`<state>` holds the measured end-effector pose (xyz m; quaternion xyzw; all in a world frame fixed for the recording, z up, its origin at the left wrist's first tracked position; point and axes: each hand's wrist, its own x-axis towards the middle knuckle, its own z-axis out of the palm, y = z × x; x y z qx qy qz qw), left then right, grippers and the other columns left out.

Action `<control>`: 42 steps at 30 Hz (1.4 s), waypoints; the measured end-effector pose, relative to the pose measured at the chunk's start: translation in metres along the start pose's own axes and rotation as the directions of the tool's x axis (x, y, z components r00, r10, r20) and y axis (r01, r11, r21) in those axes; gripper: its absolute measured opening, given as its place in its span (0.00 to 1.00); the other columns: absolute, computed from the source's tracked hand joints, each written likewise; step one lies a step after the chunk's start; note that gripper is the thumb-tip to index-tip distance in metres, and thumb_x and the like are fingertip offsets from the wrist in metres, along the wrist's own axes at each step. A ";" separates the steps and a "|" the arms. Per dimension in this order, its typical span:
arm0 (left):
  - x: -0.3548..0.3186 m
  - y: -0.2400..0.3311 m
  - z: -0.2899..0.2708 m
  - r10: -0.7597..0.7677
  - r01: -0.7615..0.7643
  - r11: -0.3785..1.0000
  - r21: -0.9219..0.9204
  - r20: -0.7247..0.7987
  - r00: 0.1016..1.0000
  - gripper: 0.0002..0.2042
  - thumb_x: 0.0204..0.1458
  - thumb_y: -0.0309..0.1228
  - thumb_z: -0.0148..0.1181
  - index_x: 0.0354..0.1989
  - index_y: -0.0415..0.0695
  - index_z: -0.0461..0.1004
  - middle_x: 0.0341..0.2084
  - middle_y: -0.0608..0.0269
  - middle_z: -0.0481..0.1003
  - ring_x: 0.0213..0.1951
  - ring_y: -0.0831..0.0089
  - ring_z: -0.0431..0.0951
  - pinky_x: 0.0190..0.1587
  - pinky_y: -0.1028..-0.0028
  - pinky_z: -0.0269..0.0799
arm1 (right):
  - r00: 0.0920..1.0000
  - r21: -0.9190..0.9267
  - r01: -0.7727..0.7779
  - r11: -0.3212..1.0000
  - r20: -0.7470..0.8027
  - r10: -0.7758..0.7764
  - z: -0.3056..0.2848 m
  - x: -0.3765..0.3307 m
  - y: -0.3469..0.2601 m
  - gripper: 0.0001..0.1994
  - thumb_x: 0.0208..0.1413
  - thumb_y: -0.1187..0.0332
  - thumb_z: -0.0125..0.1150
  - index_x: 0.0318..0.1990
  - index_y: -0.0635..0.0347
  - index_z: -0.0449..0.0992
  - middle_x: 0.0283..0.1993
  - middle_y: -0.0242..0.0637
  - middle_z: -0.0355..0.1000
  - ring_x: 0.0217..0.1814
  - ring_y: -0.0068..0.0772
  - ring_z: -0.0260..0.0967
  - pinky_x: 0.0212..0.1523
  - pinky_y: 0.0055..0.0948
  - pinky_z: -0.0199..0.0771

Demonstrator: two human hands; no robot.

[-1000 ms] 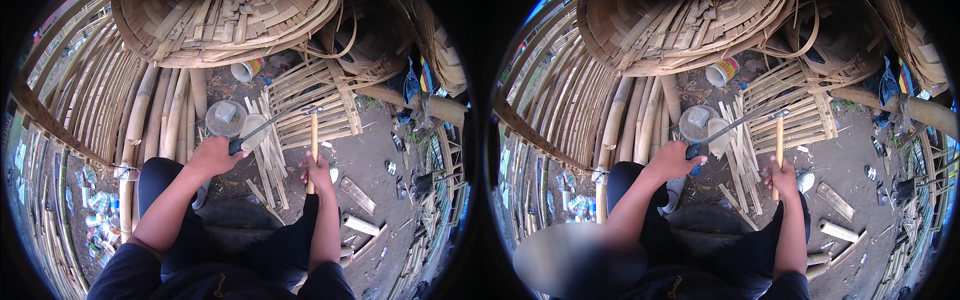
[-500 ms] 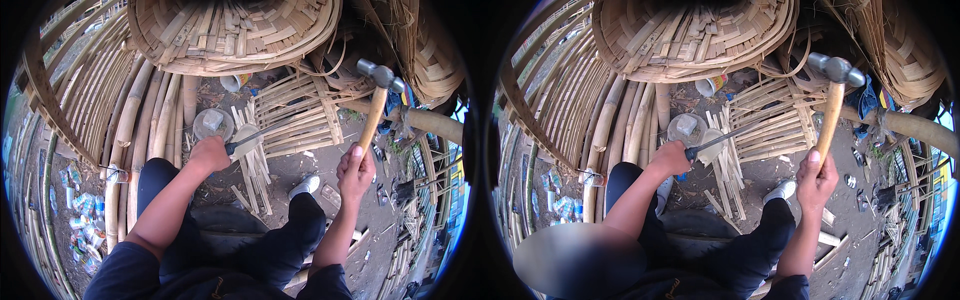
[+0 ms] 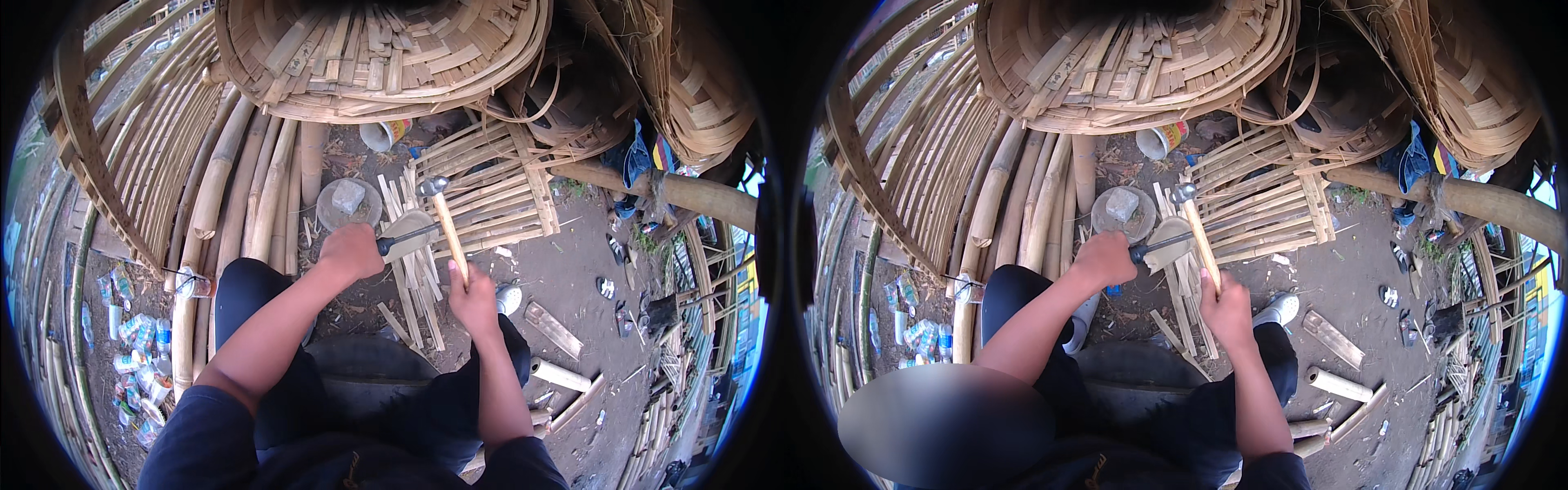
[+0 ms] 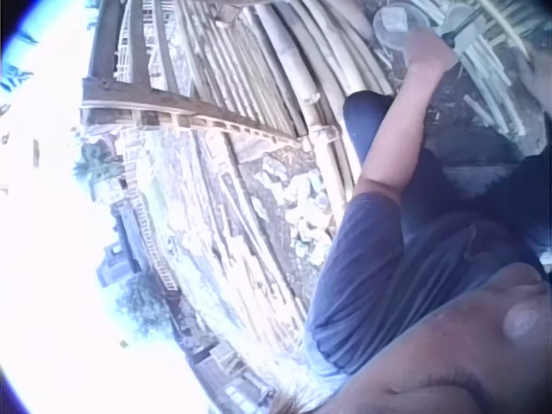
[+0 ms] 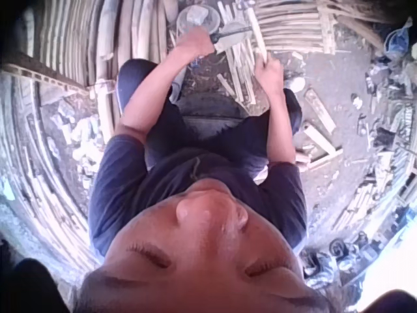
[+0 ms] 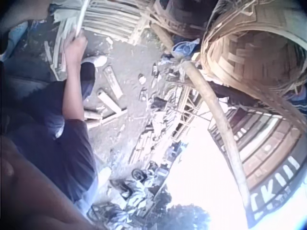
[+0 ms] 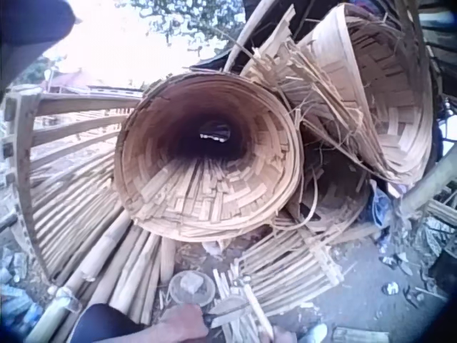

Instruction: The person shaves a bamboo strip using a knife, then uses a hammer to tap the knife against the strip to refine its thickness.

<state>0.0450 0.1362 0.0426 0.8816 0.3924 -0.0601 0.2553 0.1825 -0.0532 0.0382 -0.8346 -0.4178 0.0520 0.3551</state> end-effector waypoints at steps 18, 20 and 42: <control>0.021 -0.018 -0.016 -0.049 0.037 0.994 -0.102 -0.116 0.992 0.16 0.37 0.28 0.57 0.34 0.29 0.75 0.35 0.36 0.76 0.42 0.47 0.78 0.48 0.60 0.74 | 0.921 0.439 0.216 0.872 -0.388 -0.033 -0.085 0.029 -0.057 0.18 0.66 0.58 0.48 0.26 0.61 0.64 0.16 0.22 0.57 0.16 0.12 0.50 0.17 0.20 0.51; 0.021 -0.019 -0.012 -0.070 0.054 0.992 -0.110 -0.142 0.987 0.16 0.37 0.28 0.57 0.35 0.29 0.75 0.35 0.36 0.76 0.43 0.47 0.78 0.49 0.61 0.74 | 0.875 0.469 0.324 0.822 -0.479 -0.072 -0.079 0.027 -0.059 0.19 0.66 0.58 0.47 0.25 0.61 0.63 0.15 0.23 0.58 0.16 0.13 0.51 0.17 0.20 0.51; 0.014 -0.008 -0.012 -0.097 0.095 0.995 -0.042 -0.047 0.994 0.19 0.42 0.32 0.60 0.43 0.34 0.75 0.43 0.41 0.76 0.49 0.52 0.76 0.53 0.64 0.71 | 0.998 -0.108 -0.030 0.994 -0.052 0.024 -0.027 0.030 0.003 0.22 0.62 0.57 0.53 0.25 0.70 0.69 0.16 0.53 0.62 0.16 0.50 0.61 0.22 0.41 0.62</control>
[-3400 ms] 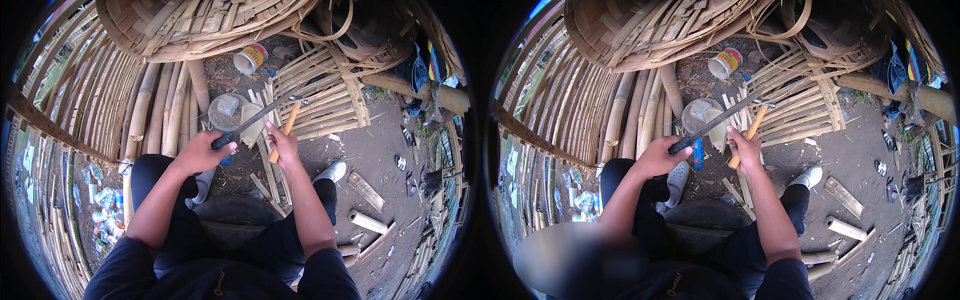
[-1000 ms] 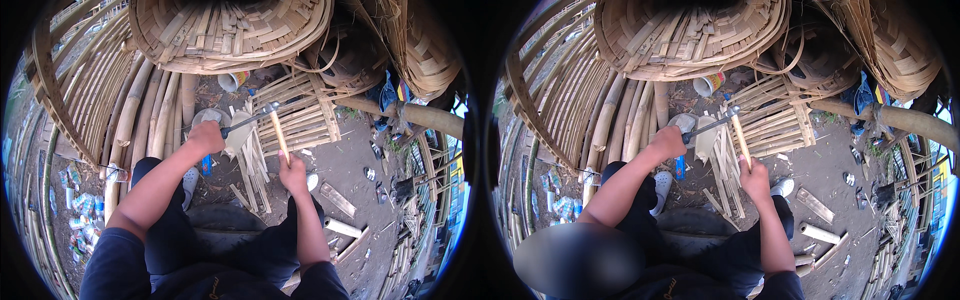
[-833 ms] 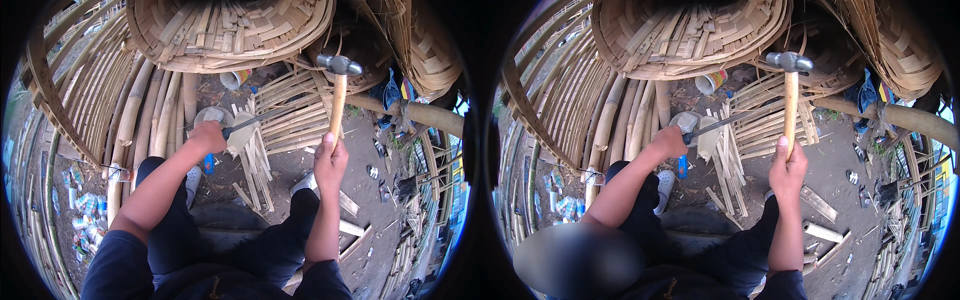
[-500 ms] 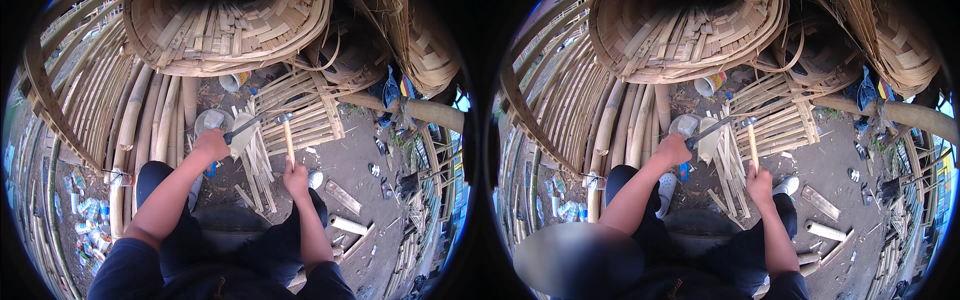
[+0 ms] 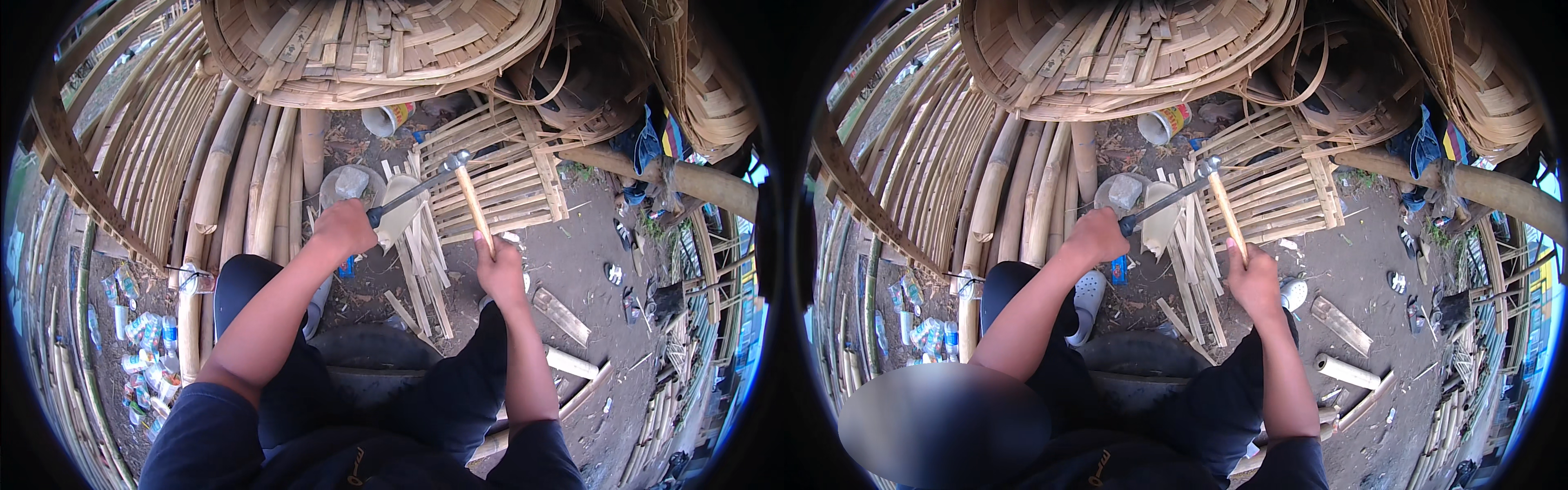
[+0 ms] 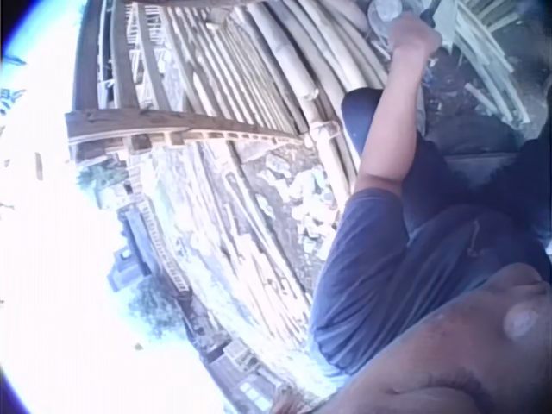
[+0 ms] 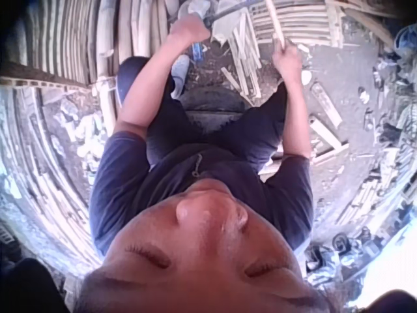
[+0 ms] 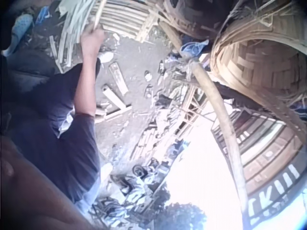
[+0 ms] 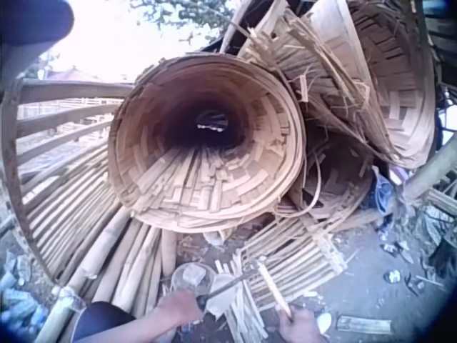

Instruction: The person shaves a bamboo strip using a knife, then uses a hammer to tap the knife against the strip to refine its thickness.

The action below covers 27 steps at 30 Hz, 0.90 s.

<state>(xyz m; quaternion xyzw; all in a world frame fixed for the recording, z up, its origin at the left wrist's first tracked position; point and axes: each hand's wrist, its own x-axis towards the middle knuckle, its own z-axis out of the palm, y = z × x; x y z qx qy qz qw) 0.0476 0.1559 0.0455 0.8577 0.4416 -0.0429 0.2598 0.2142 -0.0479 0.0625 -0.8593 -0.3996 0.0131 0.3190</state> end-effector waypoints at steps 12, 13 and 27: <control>-0.009 0.002 0.001 0.028 -0.026 0.998 -0.055 0.038 0.999 0.19 0.42 0.31 0.60 0.42 0.33 0.74 0.43 0.41 0.75 0.48 0.51 0.77 0.51 0.62 0.73 | 0.999 0.030 0.006 1.000 -0.052 -0.005 0.042 -0.018 0.051 0.21 0.62 0.60 0.54 0.23 0.71 0.69 0.15 0.53 0.64 0.15 0.46 0.63 0.21 0.40 0.63; -0.008 -0.005 -0.002 0.018 -0.017 0.999 -0.040 0.018 1.000 0.18 0.42 0.31 0.60 0.42 0.33 0.74 0.43 0.40 0.75 0.48 0.51 0.77 0.51 0.62 0.73 | 0.997 0.038 -0.036 0.999 -0.066 0.039 0.039 -0.015 0.047 0.21 0.62 0.60 0.54 0.23 0.71 0.69 0.14 0.52 0.63 0.15 0.45 0.62 0.21 0.39 0.63; -0.011 -0.004 0.003 0.042 -0.042 0.999 -0.018 -0.020 0.999 0.17 0.42 0.31 0.59 0.37 0.30 0.74 0.36 0.36 0.76 0.45 0.48 0.77 0.51 0.61 0.73 | 0.997 -0.035 0.079 0.996 0.023 -0.078 0.002 -0.005 0.024 0.20 0.61 0.59 0.55 0.25 0.69 0.70 0.15 0.50 0.62 0.14 0.43 0.60 0.20 0.39 0.62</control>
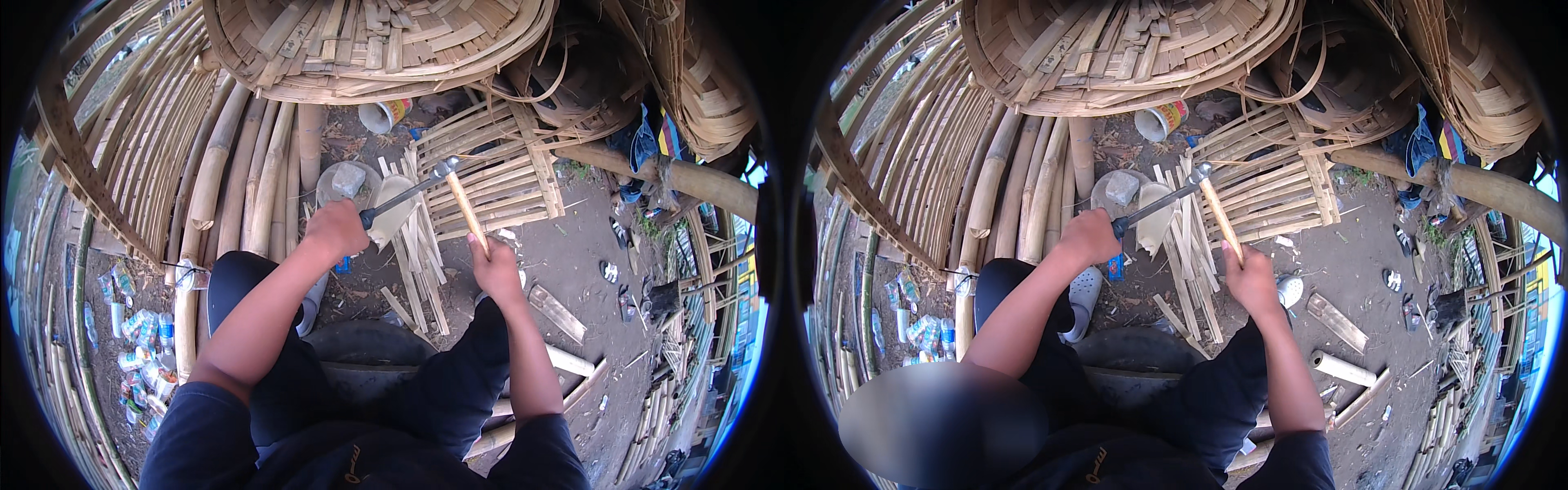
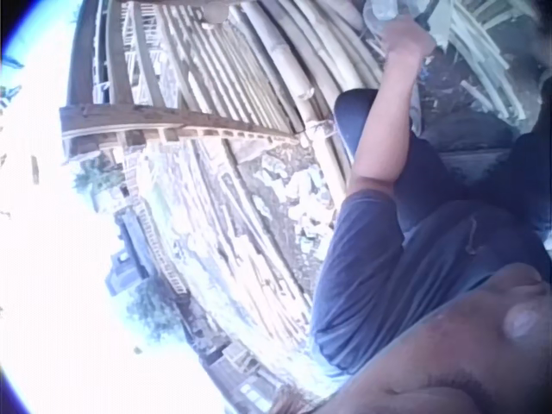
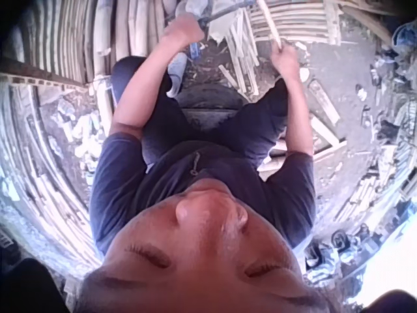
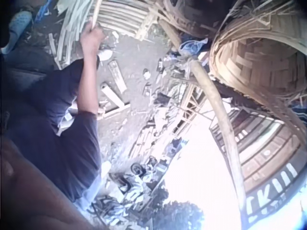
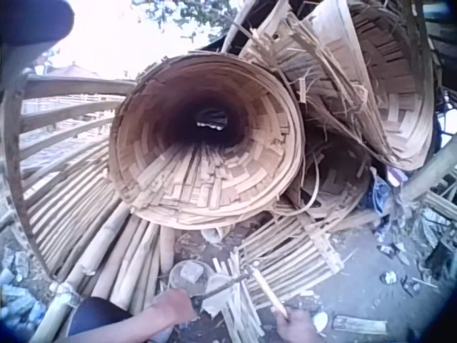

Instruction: The person shaves a bamboo strip using a knife, then uses a hammer to tap the knife against the strip to refine its thickness.

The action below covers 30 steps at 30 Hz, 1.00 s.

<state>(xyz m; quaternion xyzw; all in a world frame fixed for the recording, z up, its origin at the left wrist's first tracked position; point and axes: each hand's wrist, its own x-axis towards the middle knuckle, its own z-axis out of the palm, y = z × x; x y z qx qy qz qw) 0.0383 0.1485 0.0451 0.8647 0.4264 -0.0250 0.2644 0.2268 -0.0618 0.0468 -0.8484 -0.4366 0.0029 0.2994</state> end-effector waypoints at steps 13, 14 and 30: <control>-0.001 0.001 0.001 -0.014 0.010 0.999 0.048 0.082 0.997 0.17 0.43 0.29 0.57 0.42 0.34 0.74 0.44 0.42 0.75 0.48 0.52 0.77 0.51 0.62 0.73 | 0.998 -0.034 -0.040 0.999 -0.039 0.039 0.029 -0.005 0.017 0.21 0.61 0.60 0.53 0.24 0.71 0.71 0.18 0.58 0.66 0.21 0.57 0.69 0.24 0.44 0.66; -0.005 0.001 0.003 0.002 -0.008 0.997 0.074 0.082 0.997 0.17 0.43 0.29 0.57 0.42 0.34 0.74 0.44 0.42 0.75 0.48 0.52 0.77 0.51 0.62 0.73 | 0.995 -0.030 -0.093 0.995 -0.046 0.092 0.024 -0.007 0.022 0.21 0.61 0.60 0.54 0.24 0.71 0.71 0.18 0.57 0.66 0.20 0.56 0.69 0.24 0.44 0.66; -0.004 -0.005 0.001 0.005 -0.015 0.993 0.113 0.082 0.997 0.17 0.44 0.29 0.57 0.43 0.34 0.73 0.44 0.45 0.76 0.47 0.54 0.78 0.49 0.64 0.74 | 0.981 0.282 0.073 0.957 -0.192 -0.018 -0.056 0.017 -0.040 0.23 0.61 0.53 0.55 0.21 0.63 0.63 0.12 0.31 0.56 0.13 0.23 0.54 0.15 0.29 0.53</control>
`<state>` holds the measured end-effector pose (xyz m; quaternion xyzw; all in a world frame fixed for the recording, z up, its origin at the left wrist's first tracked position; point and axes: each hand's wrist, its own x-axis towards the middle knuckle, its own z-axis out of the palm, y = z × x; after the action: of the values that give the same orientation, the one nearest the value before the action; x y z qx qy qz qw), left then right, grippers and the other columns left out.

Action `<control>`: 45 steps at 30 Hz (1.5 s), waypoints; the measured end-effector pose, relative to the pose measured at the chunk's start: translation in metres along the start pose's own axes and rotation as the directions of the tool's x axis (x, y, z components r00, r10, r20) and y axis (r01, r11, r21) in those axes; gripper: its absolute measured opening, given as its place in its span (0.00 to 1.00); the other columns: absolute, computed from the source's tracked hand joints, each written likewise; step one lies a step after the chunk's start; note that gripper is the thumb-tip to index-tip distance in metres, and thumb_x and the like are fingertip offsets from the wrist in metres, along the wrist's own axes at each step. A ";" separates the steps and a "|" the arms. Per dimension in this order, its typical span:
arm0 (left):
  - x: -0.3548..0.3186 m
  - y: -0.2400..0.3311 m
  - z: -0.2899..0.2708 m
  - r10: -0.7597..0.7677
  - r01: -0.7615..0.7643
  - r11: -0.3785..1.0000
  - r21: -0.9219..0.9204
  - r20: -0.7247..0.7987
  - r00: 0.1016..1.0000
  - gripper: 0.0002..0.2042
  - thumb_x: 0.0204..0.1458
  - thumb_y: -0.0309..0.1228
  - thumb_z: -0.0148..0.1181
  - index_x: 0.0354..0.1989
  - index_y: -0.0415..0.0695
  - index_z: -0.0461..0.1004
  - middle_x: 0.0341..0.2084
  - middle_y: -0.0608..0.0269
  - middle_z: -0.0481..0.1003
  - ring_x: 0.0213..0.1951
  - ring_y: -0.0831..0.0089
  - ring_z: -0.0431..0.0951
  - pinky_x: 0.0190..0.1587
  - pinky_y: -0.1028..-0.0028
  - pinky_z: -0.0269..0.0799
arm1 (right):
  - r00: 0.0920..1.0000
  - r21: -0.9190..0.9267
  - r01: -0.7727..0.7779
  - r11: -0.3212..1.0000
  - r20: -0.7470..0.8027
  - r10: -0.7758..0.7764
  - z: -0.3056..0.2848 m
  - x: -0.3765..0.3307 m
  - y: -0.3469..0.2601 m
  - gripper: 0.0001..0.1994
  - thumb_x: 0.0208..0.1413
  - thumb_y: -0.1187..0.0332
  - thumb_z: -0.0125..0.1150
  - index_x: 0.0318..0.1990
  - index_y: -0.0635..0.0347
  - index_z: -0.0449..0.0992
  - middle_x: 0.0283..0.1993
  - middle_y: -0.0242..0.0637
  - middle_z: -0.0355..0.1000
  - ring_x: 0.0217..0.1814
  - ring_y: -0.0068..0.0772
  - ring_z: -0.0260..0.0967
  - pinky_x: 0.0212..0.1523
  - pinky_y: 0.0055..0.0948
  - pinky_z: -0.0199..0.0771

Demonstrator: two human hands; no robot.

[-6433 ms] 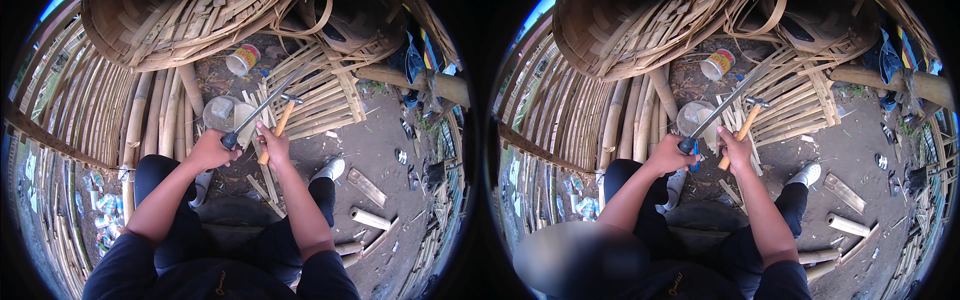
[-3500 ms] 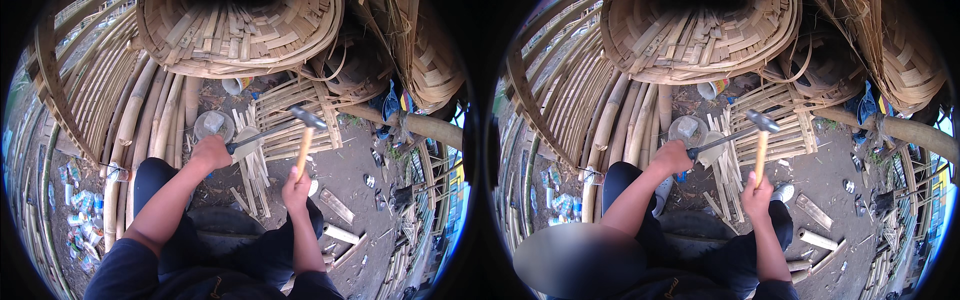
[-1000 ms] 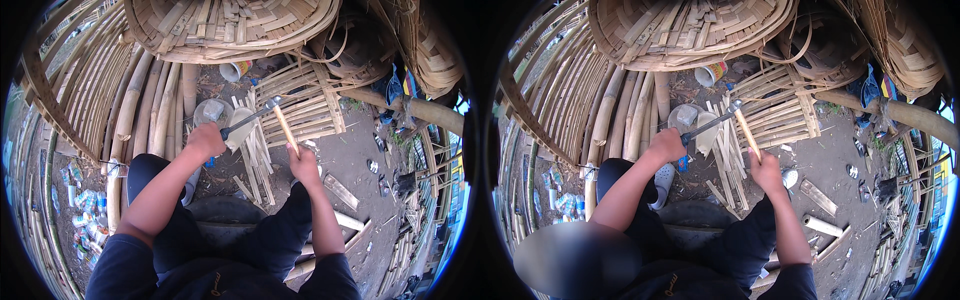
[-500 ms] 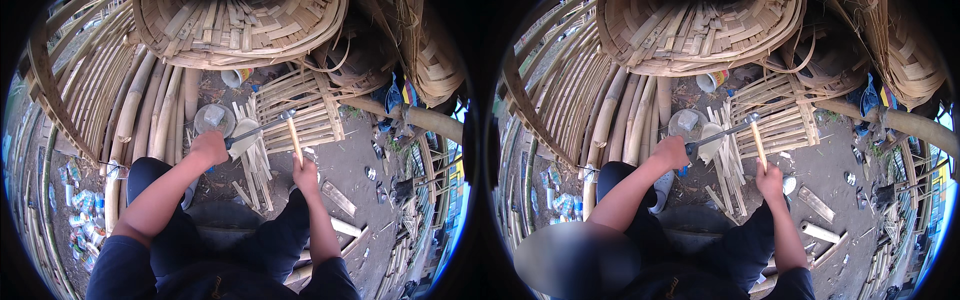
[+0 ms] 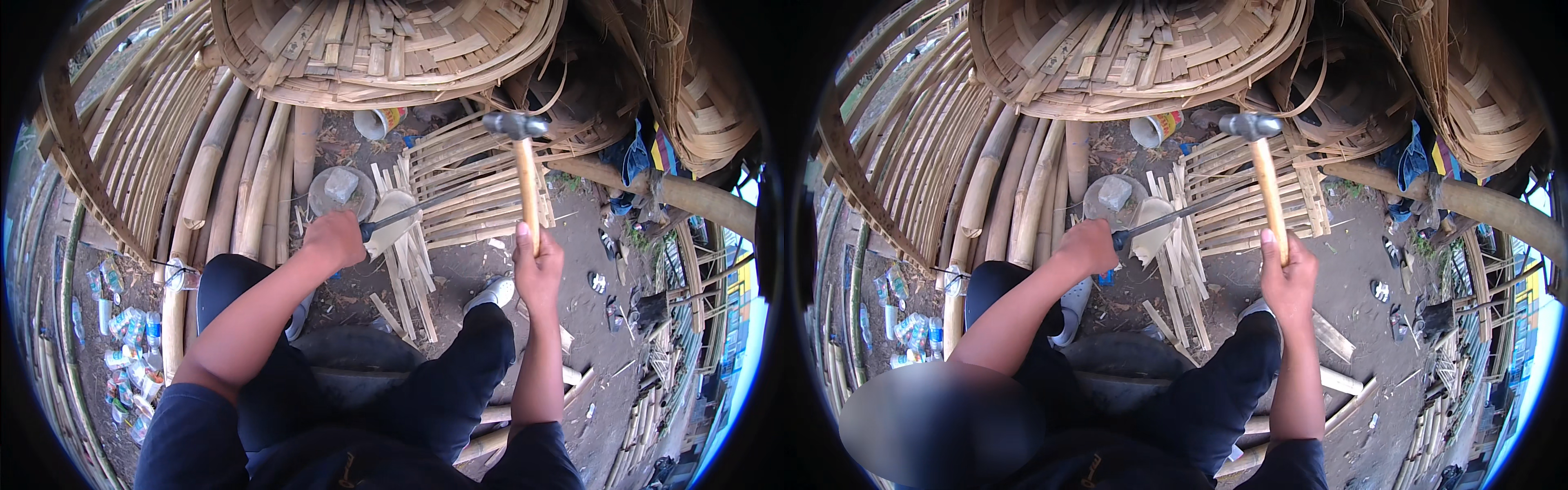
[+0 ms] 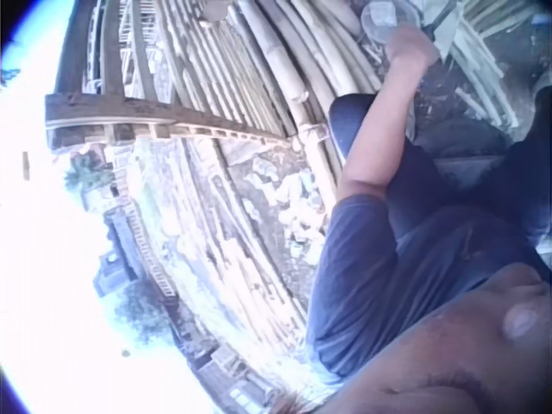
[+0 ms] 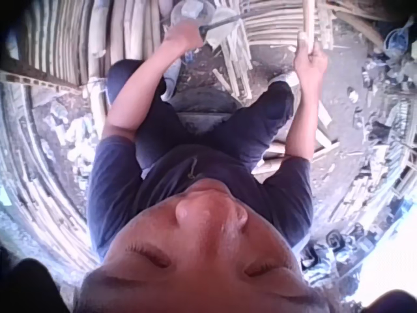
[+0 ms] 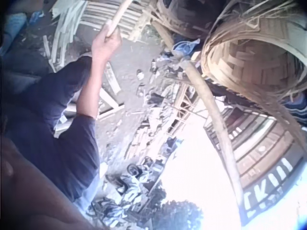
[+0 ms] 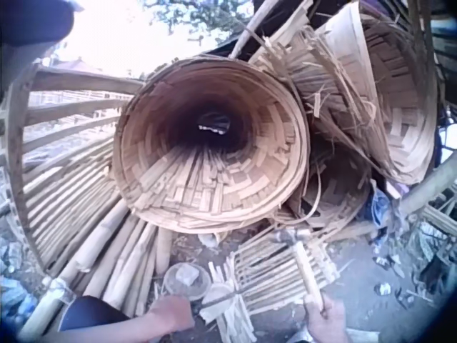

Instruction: The person shaves a bamboo strip using a knife, then uses a hammer to tap the knife against the strip to refine its thickness.

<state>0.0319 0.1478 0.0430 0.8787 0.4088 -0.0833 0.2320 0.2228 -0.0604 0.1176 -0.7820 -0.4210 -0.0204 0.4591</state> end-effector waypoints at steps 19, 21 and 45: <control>0.007 -0.003 0.000 -0.013 0.012 0.997 -0.072 -0.003 1.000 0.16 0.42 0.29 0.58 0.39 0.33 0.74 0.40 0.42 0.76 0.47 0.53 0.78 0.50 0.64 0.74 | 0.980 -0.270 -0.068 0.961 0.164 0.115 0.055 -0.040 0.067 0.20 0.59 0.59 0.57 0.23 0.70 0.70 0.15 0.53 0.63 0.16 0.49 0.63 0.22 0.41 0.63; 0.011 -0.004 0.003 -0.012 0.013 0.998 -0.054 0.007 1.000 0.16 0.44 0.29 0.56 0.43 0.35 0.74 0.43 0.44 0.76 0.47 0.53 0.77 0.50 0.64 0.74 | 0.963 -0.263 -0.153 0.953 0.177 0.203 0.052 -0.036 0.072 0.21 0.59 0.58 0.57 0.23 0.70 0.70 0.15 0.53 0.64 0.16 0.50 0.63 0.22 0.42 0.63; 0.007 -0.008 0.004 -0.003 0.003 1.000 -0.008 -0.024 1.000 0.17 0.45 0.29 0.56 0.43 0.34 0.73 0.41 0.45 0.76 0.45 0.53 0.78 0.48 0.65 0.75 | 0.975 -0.232 -0.105 0.967 0.166 0.146 0.060 -0.040 0.065 0.20 0.61 0.59 0.55 0.23 0.68 0.69 0.15 0.52 0.64 0.15 0.44 0.64 0.20 0.39 0.62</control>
<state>0.0304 0.1550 0.0342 0.8782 0.4130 -0.0716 0.2303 0.2201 -0.0567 0.0207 -0.8521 -0.4057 0.0332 0.3289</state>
